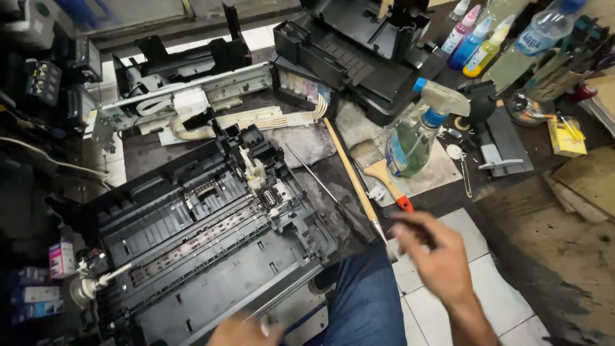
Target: Cleaning and repairing internal components of a disassembled inkjet printer using cleaning solution, a cloth, and a brush.
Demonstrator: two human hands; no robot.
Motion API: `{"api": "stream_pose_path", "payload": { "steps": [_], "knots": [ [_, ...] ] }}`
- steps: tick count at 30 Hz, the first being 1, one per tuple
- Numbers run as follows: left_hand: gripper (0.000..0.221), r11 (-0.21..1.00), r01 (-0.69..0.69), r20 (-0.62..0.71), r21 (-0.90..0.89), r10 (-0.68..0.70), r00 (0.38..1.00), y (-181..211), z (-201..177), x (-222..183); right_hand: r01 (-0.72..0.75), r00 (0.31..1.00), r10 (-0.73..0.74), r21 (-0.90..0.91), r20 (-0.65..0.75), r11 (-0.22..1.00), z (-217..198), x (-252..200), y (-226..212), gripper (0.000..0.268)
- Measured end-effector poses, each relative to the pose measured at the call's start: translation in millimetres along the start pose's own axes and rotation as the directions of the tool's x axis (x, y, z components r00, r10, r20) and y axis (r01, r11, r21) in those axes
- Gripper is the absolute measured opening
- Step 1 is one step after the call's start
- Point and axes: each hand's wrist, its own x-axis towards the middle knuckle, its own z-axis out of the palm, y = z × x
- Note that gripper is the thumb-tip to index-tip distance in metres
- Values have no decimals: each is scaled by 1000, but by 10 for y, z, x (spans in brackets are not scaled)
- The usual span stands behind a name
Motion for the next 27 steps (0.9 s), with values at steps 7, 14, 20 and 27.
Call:
{"api": "stream_pose_path", "payload": {
  "steps": [7, 14, 20, 27],
  "knots": [
    [68, 252, -939, -856, 235, 511, -78, 655, -375, -764, 515, 738, -617, 361, 274, 777, 229, -175, -280, 69],
    [76, 450, -763, -782, 465, 612, -116, 993, -655, -811, 692, 722, -691, -8, 38, 722, 308, 192, 166, 32],
    [58, 551, -369, -662, 749, 649, -374, 1215, -684, -257, 631, 752, -654, -374, 81, 679, 340, 934, 367, 15],
    [31, 476, -441, -647, 761, 601, -468, 1292, -682, -10, 420, 905, -349, -653, 244, 630, 497, 1428, 834, 36]
  ]
}}
